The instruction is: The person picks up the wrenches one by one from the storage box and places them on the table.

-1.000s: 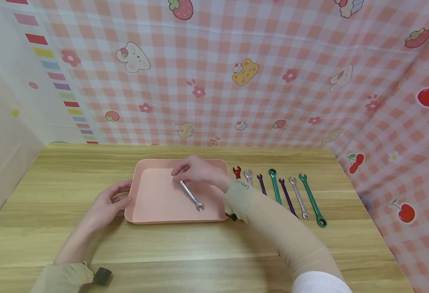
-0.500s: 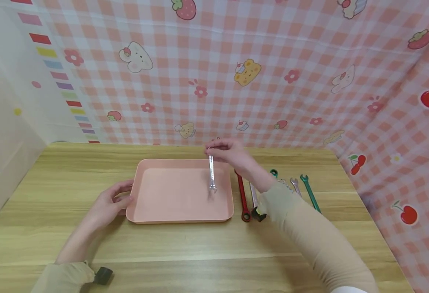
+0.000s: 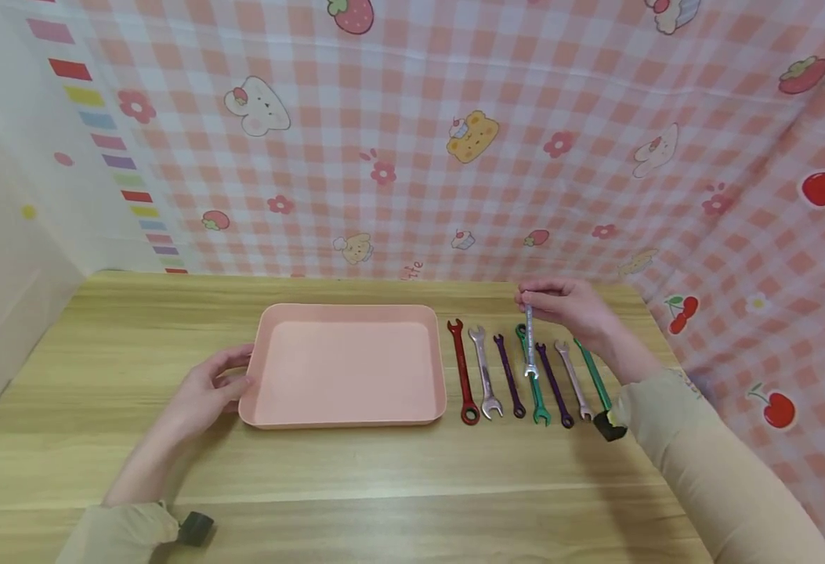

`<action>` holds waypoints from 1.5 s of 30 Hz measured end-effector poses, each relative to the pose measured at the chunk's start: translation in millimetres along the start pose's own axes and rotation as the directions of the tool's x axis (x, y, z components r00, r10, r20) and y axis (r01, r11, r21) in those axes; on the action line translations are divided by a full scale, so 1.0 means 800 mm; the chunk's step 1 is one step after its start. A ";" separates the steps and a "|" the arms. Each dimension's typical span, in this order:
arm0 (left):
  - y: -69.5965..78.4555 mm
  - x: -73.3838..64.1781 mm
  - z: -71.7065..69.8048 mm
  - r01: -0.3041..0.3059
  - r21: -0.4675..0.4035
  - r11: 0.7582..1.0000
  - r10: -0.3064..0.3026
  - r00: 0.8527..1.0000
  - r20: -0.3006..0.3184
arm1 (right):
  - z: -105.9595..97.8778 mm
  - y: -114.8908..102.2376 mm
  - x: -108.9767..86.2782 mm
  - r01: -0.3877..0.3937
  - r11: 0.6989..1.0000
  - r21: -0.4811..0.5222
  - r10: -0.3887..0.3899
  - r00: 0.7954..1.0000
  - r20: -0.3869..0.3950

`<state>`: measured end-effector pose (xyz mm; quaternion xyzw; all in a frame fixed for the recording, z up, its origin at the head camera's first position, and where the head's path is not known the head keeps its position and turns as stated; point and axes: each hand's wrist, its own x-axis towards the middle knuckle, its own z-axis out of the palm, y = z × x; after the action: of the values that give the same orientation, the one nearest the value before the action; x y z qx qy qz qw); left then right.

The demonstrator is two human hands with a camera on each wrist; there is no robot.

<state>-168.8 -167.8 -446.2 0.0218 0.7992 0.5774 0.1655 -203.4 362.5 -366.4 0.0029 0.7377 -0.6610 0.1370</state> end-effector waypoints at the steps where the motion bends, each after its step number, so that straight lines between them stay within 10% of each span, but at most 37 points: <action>1: 0.000 0.000 0.000 0.002 -0.001 1.000 -0.002 1.000 0.000 | -0.012 0.005 -0.004 -0.001 1.000 0.008 0.001 1.000 0.011; 23: 0.001 -0.004 0.001 0.007 -0.014 1.000 -0.007 1.000 0.011 | -0.182 0.088 -0.045 -0.153 0.978 -0.141 0.169 0.979 0.112; 31: 0.001 -0.001 0.000 0.002 -0.016 1.000 -0.002 1.000 0.011 | -0.181 0.104 -0.044 -0.187 0.945 -0.268 0.208 0.977 0.052; 45: 0.001 -0.001 0.000 0.006 -0.012 1.000 -0.006 1.000 0.008 | -0.150 0.110 -0.044 -0.199 0.795 -0.574 0.142 0.979 -0.143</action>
<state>-168.3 -167.7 -445.2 0.0207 0.7952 0.5816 0.1703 -177.1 496.6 -434.3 0.0577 0.9074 -0.3860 0.1557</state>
